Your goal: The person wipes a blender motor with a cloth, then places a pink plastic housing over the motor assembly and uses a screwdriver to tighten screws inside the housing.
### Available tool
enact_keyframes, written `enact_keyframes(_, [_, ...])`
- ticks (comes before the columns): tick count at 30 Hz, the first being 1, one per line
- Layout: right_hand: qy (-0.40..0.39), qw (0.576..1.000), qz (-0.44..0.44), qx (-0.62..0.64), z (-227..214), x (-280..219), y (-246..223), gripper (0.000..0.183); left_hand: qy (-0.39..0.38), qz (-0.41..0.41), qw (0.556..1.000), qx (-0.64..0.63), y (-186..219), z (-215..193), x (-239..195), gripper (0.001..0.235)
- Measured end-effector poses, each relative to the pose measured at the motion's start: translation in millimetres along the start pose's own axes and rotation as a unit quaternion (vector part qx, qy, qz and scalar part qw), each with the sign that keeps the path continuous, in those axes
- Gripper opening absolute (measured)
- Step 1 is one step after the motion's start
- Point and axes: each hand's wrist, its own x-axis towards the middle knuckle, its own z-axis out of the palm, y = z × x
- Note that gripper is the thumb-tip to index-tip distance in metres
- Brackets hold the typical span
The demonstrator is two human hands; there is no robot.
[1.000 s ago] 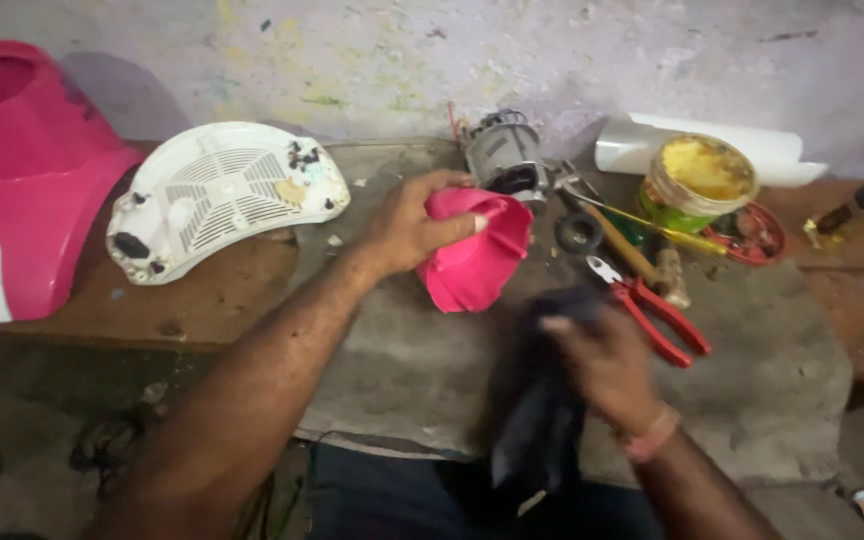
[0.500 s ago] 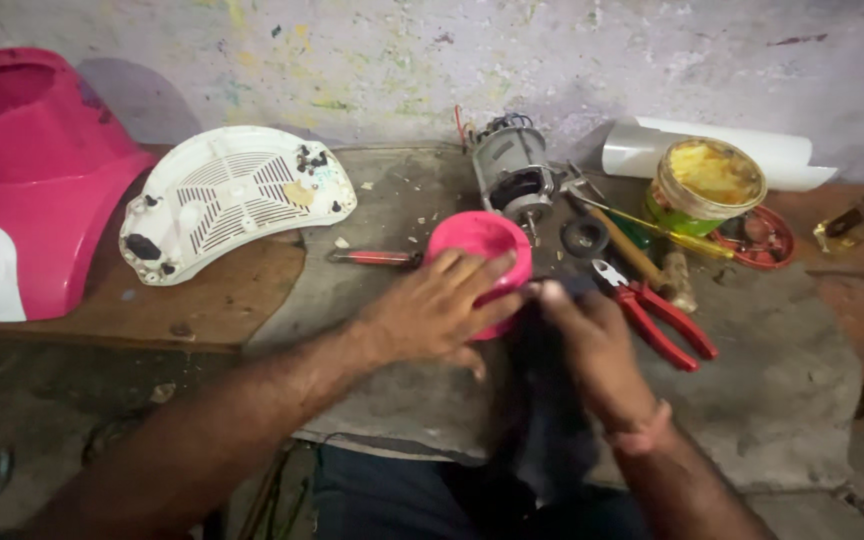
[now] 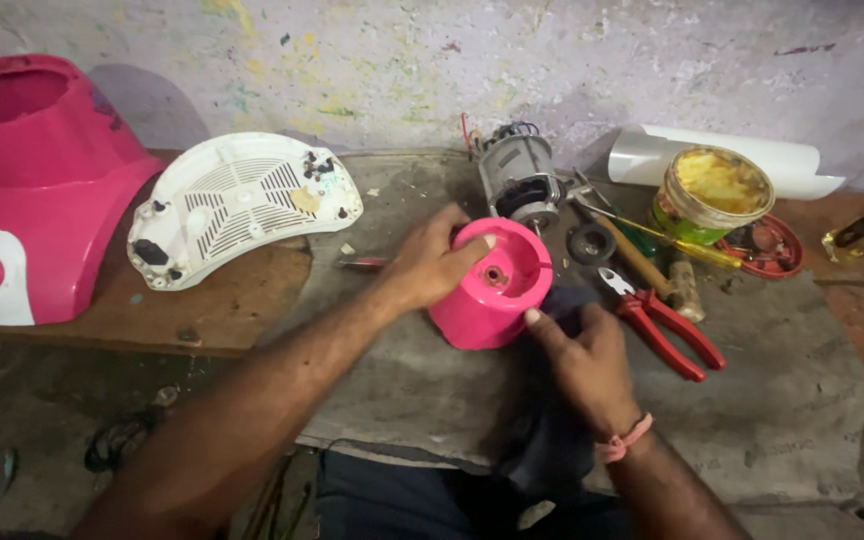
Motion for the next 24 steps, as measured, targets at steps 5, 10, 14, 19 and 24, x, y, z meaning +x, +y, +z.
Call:
enact_keyframes(5, [0.011, 0.998, -0.04, 0.045, 3, -15, 17, 0.048, 0.027, 0.106, 0.985, -0.132, 9, 0, -29, 0.052])
enact_keyframes(10, [0.015, 0.998, -0.057, 0.017, 5, -23, 13, 0.043, 0.117, 0.158, 0.974, -0.114, 14, -10, -35, 0.05])
enact_keyframes(14, [-0.014, 0.965, -0.133, 0.224, 0, -28, -7, 0.029, 0.124, 0.2, 0.971, -0.034, 10, -22, -26, 0.049])
enact_keyframes(19, [0.045, 0.981, -0.01, 0.191, -62, -32, -32, 0.028, 0.087, 0.125, 0.987, -0.049, -15, -24, -6, 0.046])
enact_keyframes(24, [0.19, 0.931, -0.301, -0.077, -149, -31, -54, 0.031, 0.04, 0.025, 0.95, -0.308, -40, -10, 17, 0.037])
